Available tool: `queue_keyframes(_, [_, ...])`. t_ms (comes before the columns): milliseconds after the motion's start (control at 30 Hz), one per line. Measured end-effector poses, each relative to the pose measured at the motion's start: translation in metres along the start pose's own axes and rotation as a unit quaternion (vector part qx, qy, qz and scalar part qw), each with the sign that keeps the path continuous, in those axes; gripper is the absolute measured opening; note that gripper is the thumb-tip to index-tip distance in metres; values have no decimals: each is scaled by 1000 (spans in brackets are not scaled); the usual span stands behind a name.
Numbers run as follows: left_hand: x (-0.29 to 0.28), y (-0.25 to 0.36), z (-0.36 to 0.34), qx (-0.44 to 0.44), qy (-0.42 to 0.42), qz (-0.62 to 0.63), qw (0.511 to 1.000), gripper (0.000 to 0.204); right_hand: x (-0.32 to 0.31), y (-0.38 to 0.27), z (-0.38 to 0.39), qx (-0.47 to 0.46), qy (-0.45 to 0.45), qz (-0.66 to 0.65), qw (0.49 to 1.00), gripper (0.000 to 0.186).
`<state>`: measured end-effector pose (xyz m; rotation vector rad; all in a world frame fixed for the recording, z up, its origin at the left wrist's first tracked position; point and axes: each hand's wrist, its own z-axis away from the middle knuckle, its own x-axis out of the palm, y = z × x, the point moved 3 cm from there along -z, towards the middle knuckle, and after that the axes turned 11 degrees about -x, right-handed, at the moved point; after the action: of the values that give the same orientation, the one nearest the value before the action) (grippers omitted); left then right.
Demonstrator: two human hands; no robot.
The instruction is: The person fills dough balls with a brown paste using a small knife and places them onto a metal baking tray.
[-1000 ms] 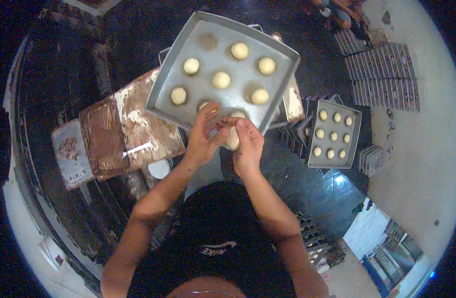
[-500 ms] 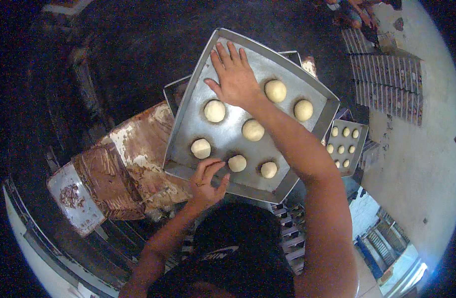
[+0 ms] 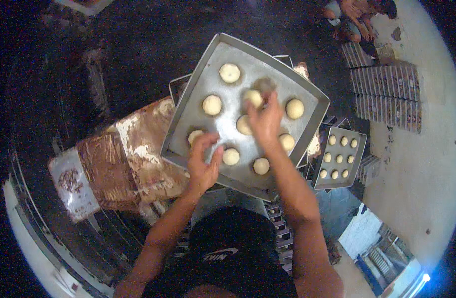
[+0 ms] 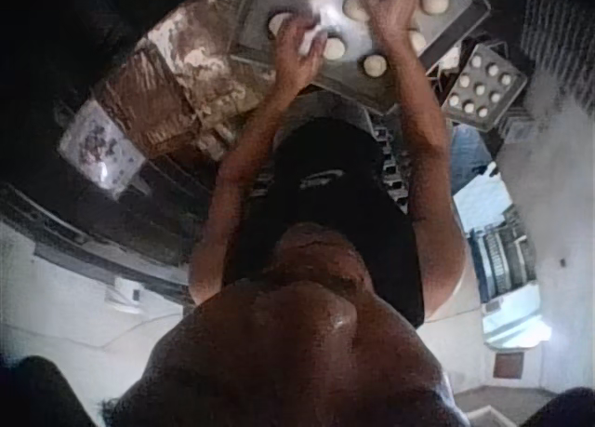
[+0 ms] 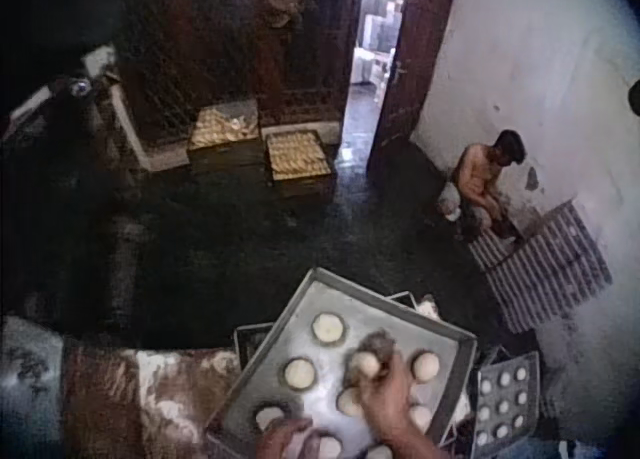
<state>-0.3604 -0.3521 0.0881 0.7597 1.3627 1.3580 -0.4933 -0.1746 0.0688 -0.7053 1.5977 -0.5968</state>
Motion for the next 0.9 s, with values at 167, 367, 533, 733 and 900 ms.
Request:
queue_keyframes(167, [20, 40, 45, -2, 84, 98, 992, 28, -48, -94, 156, 129, -29, -446, 885, 21])
queue_keyframes(367, [-11, 37, 155, -63, -86, 149, 983, 29, -79, -100, 233, 211, 26, -520, 827, 41])
queue_keyframes(533, [-64, -19, 231, -94, -102, 64, 988, 51, -77, -140, 290, -257, -184, -74, 946, 25])
queue_keyframes(733, [-156, -18, 280, -144, 105, 179, 968, 57, 4, -184, 326, -42, -119, -407, 905, 26])
queue_keyframes(900, [-266, -75, 296, -153, 224, 169, 948, 56, 194, -186, 339, -329, -272, -110, 897, 48])
